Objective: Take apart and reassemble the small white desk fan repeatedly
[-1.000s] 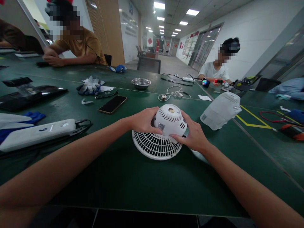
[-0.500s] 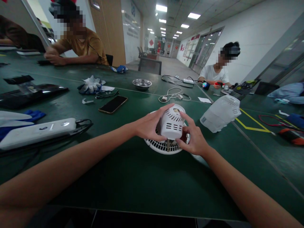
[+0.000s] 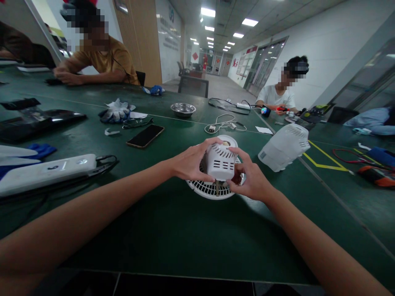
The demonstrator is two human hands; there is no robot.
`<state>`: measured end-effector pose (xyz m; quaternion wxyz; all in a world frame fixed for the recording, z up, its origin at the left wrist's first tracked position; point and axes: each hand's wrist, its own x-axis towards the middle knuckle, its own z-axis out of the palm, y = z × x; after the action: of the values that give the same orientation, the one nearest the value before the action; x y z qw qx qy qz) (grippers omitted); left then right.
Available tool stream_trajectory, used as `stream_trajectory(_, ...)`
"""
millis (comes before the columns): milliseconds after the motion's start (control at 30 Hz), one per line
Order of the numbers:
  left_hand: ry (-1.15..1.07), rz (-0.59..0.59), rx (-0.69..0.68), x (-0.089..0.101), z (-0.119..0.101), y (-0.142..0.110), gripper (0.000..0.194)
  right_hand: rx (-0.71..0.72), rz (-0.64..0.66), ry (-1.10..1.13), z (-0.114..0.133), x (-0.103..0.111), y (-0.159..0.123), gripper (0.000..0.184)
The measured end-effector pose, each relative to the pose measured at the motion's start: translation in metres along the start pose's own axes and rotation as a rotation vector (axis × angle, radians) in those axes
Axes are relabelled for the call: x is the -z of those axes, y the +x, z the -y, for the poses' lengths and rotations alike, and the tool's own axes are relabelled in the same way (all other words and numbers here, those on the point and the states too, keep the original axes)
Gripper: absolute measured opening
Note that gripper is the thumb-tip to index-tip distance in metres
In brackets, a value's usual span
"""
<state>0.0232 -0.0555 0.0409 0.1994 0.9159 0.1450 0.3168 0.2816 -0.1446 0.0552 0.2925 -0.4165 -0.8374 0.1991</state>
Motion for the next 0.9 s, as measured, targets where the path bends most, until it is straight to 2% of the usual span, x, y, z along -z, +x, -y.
stream_trajectory(133, -0.007, 0.070, -0.035, 0.003, 0.006, 0.001, 0.121, 0.006, 0.016, -0.002, 0.001, 0.002, -0.001, 0.087)
stream_trajectory(233, 0.018, 0.076, -0.045, 0.003, 0.008, 0.001, 0.130, 0.005, 0.024, 0.004, 0.001, 0.002, 0.000, 0.088)
stream_trajectory(500, 0.048, 0.038, 0.032, 0.001, 0.002, -0.003, 0.122, 0.020, 0.029, -0.022, -0.003, 0.001, 0.001, 0.090)
stream_trajectory(600, 0.113, -0.013, 0.082, -0.007, -0.003, -0.002, 0.127, 0.020, -0.025, -0.110, -0.009, -0.003, 0.001, 0.097)
stream_trajectory(667, 0.204, -0.059, 0.139, -0.013, -0.007, -0.001, 0.128, 0.021, -0.120, -0.195, -0.015, -0.007, 0.001, 0.106)
stream_trajectory(767, 0.359, -0.087, 0.186, -0.020, -0.011, -0.001, 0.114, 0.066, -0.246, -0.289, -0.024, -0.011, 0.003, 0.111)
stream_trajectory(900, 0.610, -0.066, 0.082, -0.018, -0.013, -0.002, 0.086, 0.088, -0.306, -0.309, -0.037, -0.006, 0.005, 0.103)
